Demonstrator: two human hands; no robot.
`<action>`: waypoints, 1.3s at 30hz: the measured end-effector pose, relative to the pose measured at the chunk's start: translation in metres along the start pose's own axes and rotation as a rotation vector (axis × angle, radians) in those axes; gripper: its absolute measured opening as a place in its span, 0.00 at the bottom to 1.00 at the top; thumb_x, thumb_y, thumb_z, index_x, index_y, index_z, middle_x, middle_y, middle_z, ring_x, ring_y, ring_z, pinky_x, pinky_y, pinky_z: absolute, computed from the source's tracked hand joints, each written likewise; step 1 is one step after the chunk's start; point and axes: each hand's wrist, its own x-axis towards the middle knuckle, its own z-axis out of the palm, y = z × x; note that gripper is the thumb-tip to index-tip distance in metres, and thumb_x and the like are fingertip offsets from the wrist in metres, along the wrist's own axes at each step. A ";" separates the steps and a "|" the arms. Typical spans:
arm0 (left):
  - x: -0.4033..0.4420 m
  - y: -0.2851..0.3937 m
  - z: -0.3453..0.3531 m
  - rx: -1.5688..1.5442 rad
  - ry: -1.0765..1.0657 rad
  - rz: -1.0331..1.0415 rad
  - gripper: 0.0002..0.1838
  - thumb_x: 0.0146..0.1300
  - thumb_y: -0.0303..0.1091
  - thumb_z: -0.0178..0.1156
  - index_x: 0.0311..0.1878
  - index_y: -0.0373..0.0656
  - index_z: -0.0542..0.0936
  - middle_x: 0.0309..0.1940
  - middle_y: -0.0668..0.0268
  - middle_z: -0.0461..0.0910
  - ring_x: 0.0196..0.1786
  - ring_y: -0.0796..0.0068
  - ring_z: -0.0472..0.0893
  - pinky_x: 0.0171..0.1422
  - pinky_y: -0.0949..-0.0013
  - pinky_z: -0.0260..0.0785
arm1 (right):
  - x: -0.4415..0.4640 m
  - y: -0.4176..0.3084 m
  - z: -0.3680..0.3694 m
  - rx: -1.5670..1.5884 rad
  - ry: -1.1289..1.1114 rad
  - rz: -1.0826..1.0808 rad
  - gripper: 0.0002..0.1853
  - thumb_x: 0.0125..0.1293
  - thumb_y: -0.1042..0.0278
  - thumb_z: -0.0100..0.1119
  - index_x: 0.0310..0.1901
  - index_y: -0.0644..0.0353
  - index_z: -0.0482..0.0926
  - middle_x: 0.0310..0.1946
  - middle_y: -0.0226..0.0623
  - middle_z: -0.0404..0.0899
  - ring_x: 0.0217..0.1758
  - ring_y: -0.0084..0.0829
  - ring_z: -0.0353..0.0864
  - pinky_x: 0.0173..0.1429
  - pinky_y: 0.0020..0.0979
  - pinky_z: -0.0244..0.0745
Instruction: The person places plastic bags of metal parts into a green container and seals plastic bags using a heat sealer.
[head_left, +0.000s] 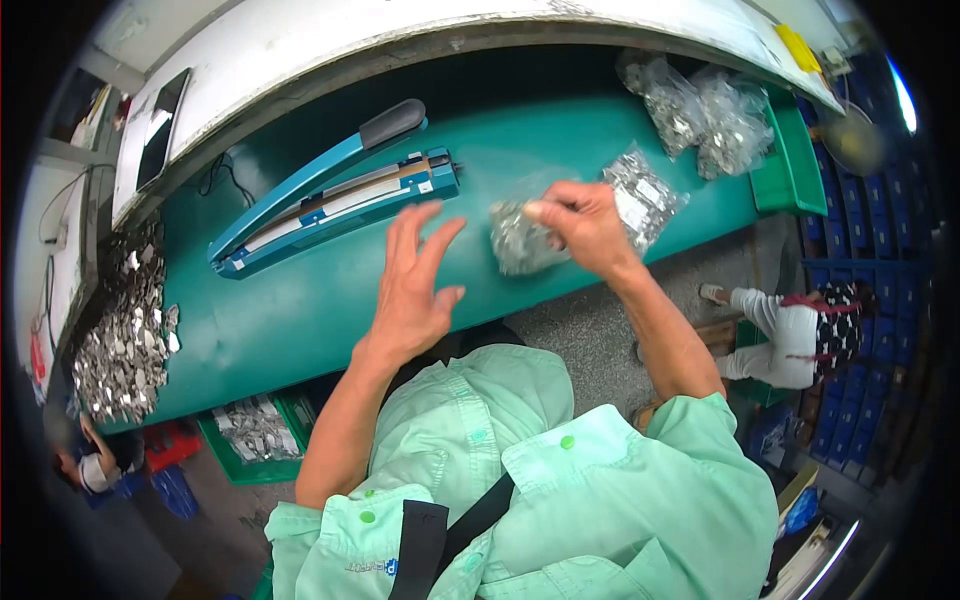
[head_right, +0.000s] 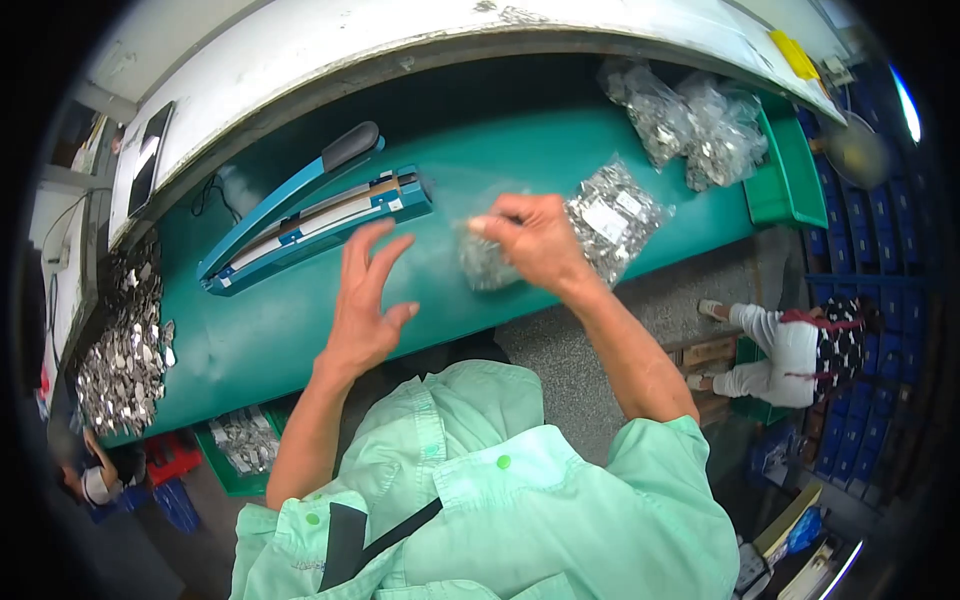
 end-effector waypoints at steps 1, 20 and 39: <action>0.008 0.004 -0.005 0.049 0.005 0.076 0.32 0.45 0.20 0.69 0.58 0.44 0.77 0.69 0.54 0.64 0.72 0.47 0.63 0.74 0.52 0.59 | -0.012 0.000 0.012 -0.061 -0.025 -0.037 0.11 0.64 0.67 0.68 0.25 0.61 0.83 0.17 0.25 0.76 0.19 0.15 0.71 0.22 0.21 0.64; -0.105 -0.100 -0.119 0.301 -0.197 0.327 0.15 0.44 0.15 0.64 0.30 0.36 0.67 0.44 0.60 0.77 0.60 0.53 0.72 0.63 0.56 0.64 | -0.098 -0.002 0.178 -0.438 -0.047 -0.071 0.12 0.49 0.66 0.68 0.35 0.62 0.85 0.27 0.50 0.83 0.38 0.54 0.83 0.43 0.49 0.77; -0.105 -0.148 -0.161 0.280 -0.081 0.164 0.11 0.47 0.15 0.64 0.33 0.38 0.76 0.35 0.59 0.77 0.45 0.56 0.78 0.44 0.60 0.72 | -0.019 -0.011 0.175 -0.385 -0.142 -0.340 0.11 0.57 0.73 0.72 0.29 0.67 0.77 0.26 0.36 0.74 0.29 0.30 0.72 0.34 0.34 0.68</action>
